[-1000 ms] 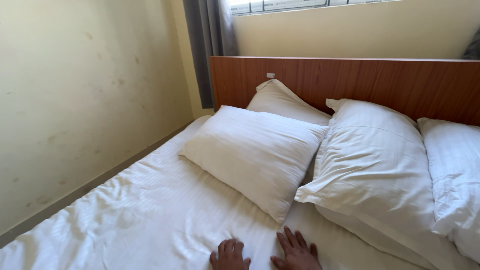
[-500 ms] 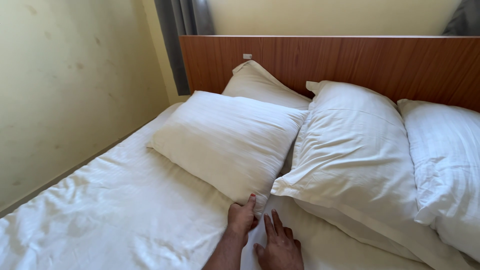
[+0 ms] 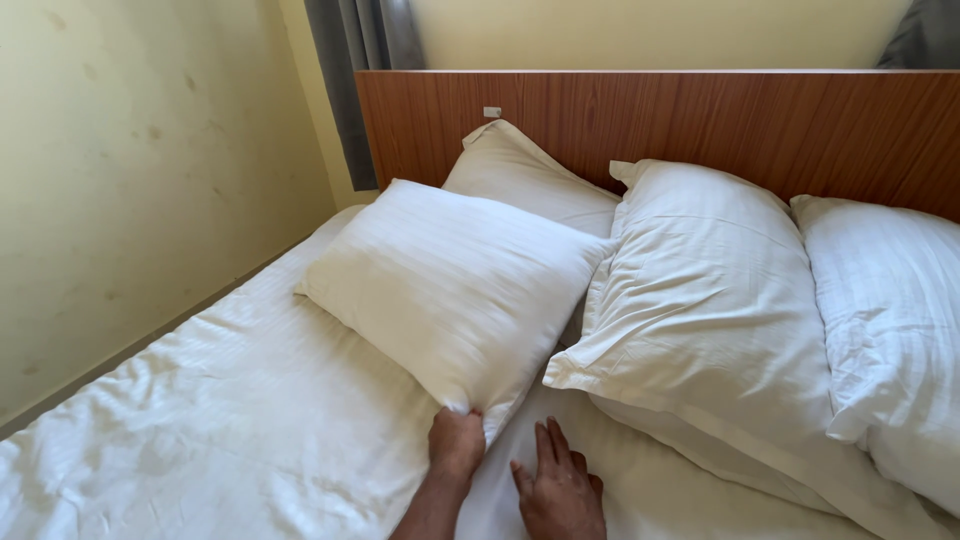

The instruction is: The person folds a white pillowcase into a small square on the bed. Then, the person picks up a pillow, inserts it into the folded pillowcase, and smooths the case over the pillow.

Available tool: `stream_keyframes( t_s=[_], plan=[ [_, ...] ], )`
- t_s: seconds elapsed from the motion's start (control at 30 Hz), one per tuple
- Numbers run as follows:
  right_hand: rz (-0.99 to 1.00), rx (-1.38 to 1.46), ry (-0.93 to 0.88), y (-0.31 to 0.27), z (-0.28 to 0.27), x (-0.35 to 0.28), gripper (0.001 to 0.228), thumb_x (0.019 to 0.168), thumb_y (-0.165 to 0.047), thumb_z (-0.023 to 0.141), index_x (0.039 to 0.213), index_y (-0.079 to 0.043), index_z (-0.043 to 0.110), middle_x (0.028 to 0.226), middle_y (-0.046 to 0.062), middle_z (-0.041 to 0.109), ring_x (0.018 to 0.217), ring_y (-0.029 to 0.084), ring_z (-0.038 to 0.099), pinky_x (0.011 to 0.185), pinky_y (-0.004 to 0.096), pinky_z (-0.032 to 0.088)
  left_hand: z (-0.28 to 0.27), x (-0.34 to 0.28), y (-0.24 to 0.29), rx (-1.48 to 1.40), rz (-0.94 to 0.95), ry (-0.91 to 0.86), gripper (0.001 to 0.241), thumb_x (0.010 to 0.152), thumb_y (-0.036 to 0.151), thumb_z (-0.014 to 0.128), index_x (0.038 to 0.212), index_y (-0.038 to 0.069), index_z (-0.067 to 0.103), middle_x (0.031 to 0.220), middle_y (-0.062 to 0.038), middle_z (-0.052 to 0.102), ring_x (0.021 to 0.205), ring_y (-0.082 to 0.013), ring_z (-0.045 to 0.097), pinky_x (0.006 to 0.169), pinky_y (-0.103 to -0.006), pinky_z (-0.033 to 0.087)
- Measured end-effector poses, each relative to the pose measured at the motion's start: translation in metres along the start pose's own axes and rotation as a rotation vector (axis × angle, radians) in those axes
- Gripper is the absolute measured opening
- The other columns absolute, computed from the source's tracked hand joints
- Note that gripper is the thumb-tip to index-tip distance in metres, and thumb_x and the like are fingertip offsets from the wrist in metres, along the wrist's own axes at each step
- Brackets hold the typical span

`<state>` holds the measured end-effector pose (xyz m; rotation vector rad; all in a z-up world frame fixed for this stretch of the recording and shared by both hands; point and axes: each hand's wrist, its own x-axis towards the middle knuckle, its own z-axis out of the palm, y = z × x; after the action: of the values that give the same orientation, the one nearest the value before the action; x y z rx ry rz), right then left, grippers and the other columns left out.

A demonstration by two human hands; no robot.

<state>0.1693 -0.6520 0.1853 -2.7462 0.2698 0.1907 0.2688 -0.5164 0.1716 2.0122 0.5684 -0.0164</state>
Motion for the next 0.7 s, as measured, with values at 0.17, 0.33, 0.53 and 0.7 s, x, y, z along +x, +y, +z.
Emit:
stream_keyframes(
  t_s=[0.17, 0.33, 0.53, 0.7],
  plan=[
    [0.039, 0.267, 0.248, 0.008, 0.017, 0.013, 0.079, 0.095, -0.068, 0.04, 0.156, -0.02, 0.031, 0.164, 0.005, 0.033, 0.142, 0.032, 0.045, 0.11, 0.058, 0.04, -0.031, 0.004, -0.044, 0.273, 0.036, -0.019, 0.041, 0.092, 0.034, 0.066, 0.115, 0.0, 0.071, 0.117, -0.025, 0.073, 0.115, -0.0405, 0.069, 0.101, -0.0461, 0.054],
    [0.041, 0.39, 0.193, 0.015, 0.02, 0.02, 0.083, 0.096, -0.072, 0.037, 0.158, -0.017, 0.03, 0.158, 0.012, 0.042, 0.142, 0.034, 0.046, 0.114, 0.053, 0.039, -0.067, -0.003, -0.07, 0.252, 0.051, -0.026, 0.039, 0.092, 0.032, 0.064, 0.116, 0.002, 0.069, 0.116, -0.023, 0.074, 0.115, -0.0406, 0.068, 0.101, -0.0474, 0.053],
    [0.002, 0.66, 0.079, 0.0, 0.002, 0.01, 0.088, 0.092, -0.07, 0.039, 0.16, -0.015, 0.028, 0.152, 0.01, 0.055, 0.131, 0.031, 0.064, 0.114, 0.042, 0.046, -0.102, 0.039, -0.123, 0.303, 0.036, 0.04, 0.041, 0.087, 0.034, 0.065, 0.111, 0.001, 0.073, 0.117, -0.025, 0.073, 0.119, -0.0412, 0.067, 0.104, -0.0471, 0.052],
    [-0.159, 0.813, 0.052, -0.013, -0.001, 0.005, 0.084, 0.098, -0.064, 0.042, 0.162, -0.016, 0.017, 0.166, 0.004, 0.036, 0.136, 0.027, 0.054, 0.112, 0.04, 0.041, -0.156, 0.057, -0.139, 0.382, -0.033, 0.084, 0.047, 0.088, 0.037, 0.063, 0.114, 0.0, 0.074, 0.121, -0.026, 0.073, 0.121, -0.0414, 0.067, 0.106, -0.0471, 0.053]
  ],
)
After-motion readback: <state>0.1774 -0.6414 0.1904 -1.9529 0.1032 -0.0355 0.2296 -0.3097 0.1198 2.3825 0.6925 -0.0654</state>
